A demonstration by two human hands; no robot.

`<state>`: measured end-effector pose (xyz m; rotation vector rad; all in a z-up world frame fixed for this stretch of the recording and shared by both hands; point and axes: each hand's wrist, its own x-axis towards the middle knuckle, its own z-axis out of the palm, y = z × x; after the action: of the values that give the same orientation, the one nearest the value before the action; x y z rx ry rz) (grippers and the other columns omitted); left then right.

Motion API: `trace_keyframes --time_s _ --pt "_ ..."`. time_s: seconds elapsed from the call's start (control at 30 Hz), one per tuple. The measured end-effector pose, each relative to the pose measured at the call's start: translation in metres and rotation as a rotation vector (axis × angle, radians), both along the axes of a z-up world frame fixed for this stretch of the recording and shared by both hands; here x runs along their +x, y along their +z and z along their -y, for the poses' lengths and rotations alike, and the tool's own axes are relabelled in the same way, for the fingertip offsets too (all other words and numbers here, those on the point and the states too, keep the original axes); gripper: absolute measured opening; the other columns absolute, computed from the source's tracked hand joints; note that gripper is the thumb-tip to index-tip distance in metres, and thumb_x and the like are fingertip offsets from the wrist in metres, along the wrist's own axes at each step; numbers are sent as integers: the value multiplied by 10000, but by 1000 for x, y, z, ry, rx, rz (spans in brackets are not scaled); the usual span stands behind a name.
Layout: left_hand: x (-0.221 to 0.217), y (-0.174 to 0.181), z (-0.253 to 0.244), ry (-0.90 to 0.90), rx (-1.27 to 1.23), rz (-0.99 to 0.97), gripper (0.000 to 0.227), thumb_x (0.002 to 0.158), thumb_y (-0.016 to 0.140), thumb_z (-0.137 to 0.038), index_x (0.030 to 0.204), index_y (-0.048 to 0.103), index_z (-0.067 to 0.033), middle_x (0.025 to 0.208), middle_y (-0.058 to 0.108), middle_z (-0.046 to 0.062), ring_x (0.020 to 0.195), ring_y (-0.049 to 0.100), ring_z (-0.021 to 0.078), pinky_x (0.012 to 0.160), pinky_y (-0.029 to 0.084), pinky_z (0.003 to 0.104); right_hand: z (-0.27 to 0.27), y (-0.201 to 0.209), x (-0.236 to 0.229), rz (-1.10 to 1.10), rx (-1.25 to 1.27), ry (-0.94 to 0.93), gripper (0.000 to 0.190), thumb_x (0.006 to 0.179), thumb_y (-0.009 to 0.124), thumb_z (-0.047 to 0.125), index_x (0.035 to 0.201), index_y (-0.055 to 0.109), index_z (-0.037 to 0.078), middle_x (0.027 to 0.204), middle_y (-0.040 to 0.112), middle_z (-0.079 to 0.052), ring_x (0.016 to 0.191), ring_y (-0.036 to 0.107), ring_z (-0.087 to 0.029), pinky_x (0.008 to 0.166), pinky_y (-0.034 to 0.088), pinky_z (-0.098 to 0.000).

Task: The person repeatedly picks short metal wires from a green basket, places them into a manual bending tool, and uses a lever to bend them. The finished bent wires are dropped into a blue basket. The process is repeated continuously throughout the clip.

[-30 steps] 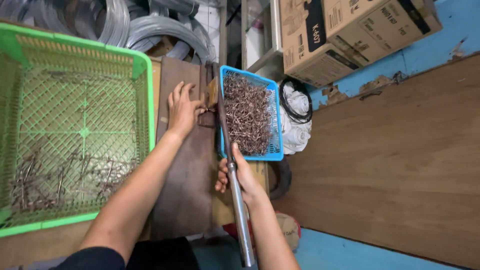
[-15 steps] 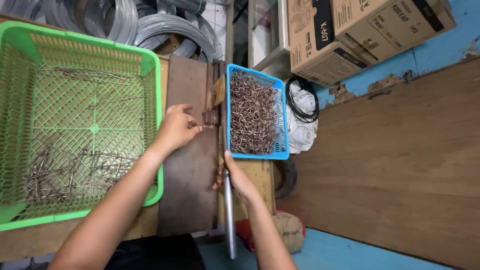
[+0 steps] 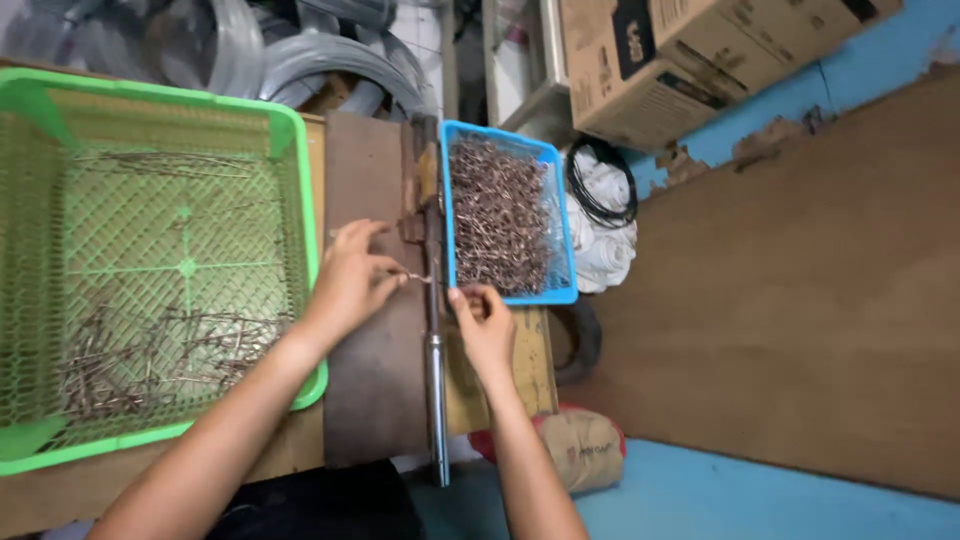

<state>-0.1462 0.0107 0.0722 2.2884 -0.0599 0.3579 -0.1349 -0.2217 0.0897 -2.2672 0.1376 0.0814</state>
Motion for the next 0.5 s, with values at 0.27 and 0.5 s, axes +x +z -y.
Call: trace_keyframes --time_s 0.27,0.5 --pt "39 2 69 -156 216 116 109 819 796 -315 899 822 -246 1401 604 81 1439 425 346 1095 400 509 49 -10 41 89 -106 -52 184 808 866 341 911 816 197 715 740 30 644 640 -61 620 529 -233" --pt "73 25 98 -90 181 214 429 799 854 -269 1192 750 -133 1560 442 230 1485 323 453 1162 282 637 79 24 78 222 -235 -157 269 825 843 460 984 819 245 767 761 -6 761 737 -167 744 573 -329"
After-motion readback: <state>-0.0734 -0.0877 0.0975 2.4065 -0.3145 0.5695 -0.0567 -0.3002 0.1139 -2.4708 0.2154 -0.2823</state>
